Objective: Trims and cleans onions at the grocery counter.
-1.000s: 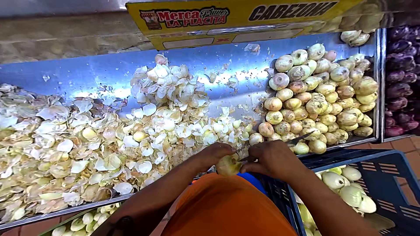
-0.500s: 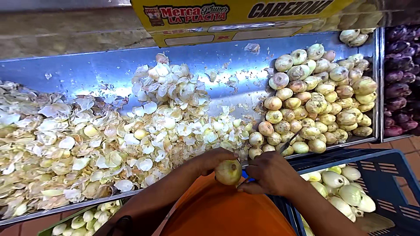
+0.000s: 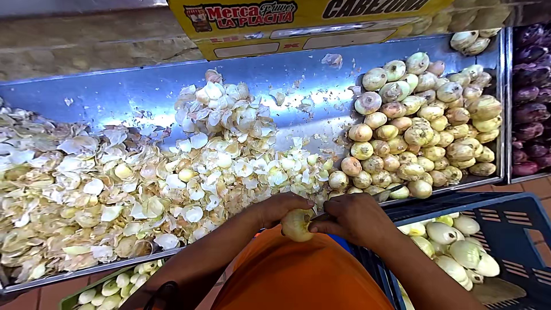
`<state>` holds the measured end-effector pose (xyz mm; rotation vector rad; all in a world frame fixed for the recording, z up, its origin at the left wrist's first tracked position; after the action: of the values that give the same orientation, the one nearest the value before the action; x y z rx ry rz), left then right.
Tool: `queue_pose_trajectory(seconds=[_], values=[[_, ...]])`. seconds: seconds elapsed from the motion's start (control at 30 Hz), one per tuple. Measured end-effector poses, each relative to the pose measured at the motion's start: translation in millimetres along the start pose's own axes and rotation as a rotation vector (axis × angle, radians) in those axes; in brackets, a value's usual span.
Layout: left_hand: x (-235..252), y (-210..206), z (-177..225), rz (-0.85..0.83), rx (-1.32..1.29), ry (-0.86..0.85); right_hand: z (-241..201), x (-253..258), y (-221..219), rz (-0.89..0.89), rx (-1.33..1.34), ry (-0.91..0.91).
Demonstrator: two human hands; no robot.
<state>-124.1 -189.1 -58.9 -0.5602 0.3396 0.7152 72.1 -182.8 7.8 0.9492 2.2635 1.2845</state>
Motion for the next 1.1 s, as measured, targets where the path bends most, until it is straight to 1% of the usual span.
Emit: queue_pose_trajectory(seconds=[0.13, 0.23, 0.37, 0.5, 0.6, 0.73, 0.8, 0.83, 0.97, 1.03, 1.1], values=[[-1, -4, 3, -0.1, 0.015, 0.0, -4, 3, -3, 0.0, 0.057, 0.113], [-1, -6, 8, -0.137, 0.058, -0.032, -6, 2, -3, 0.043, 0.058, 0.165], [-2, -9, 9, -0.126, 0.088, 0.005, -6, -6, -8, 0.171, -0.022, 0.241], [0, -8, 5, -0.131, 0.032, 0.03, -8, -11, -12, 0.294, -0.101, 0.31], [1, -4, 0, -0.098, -0.036, 0.04, -10, -13, -15, 0.279, -0.107, 0.326], [2, 9, -11, 0.024, -0.209, 0.084, -11, -18, -18, 0.186, -0.032, 0.34], [4, 21, -14, 0.126, -0.254, 0.09, -13, -19, -19, 0.118, 0.007, 0.3], [3, 27, -14, 0.158, -0.241, 0.08, -12, -18, -20, 0.09, 0.019, 0.238], [-7, 32, 2, 0.198, -0.063, 0.037, -1, -2, -13, -0.044, 0.084, -0.129], [-9, 31, 6, 0.197, -0.002, -0.01, 1, 6, -9, -0.068, 0.098, -0.206], [-9, 31, 8, 0.194, 0.032, -0.044, 0, 12, -8, -0.1, 0.076, -0.234]])
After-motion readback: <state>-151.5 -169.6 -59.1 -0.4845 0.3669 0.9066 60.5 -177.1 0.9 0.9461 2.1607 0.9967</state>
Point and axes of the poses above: each hand's wrist, its own x-axis towards the middle knuckle, its own y-axis out of the back of the hand, z = x × y, the point moved 3 cm from there along x, towards the middle knuckle, and after that the axes turned 12 degrees about x, right-handed, at the moved point
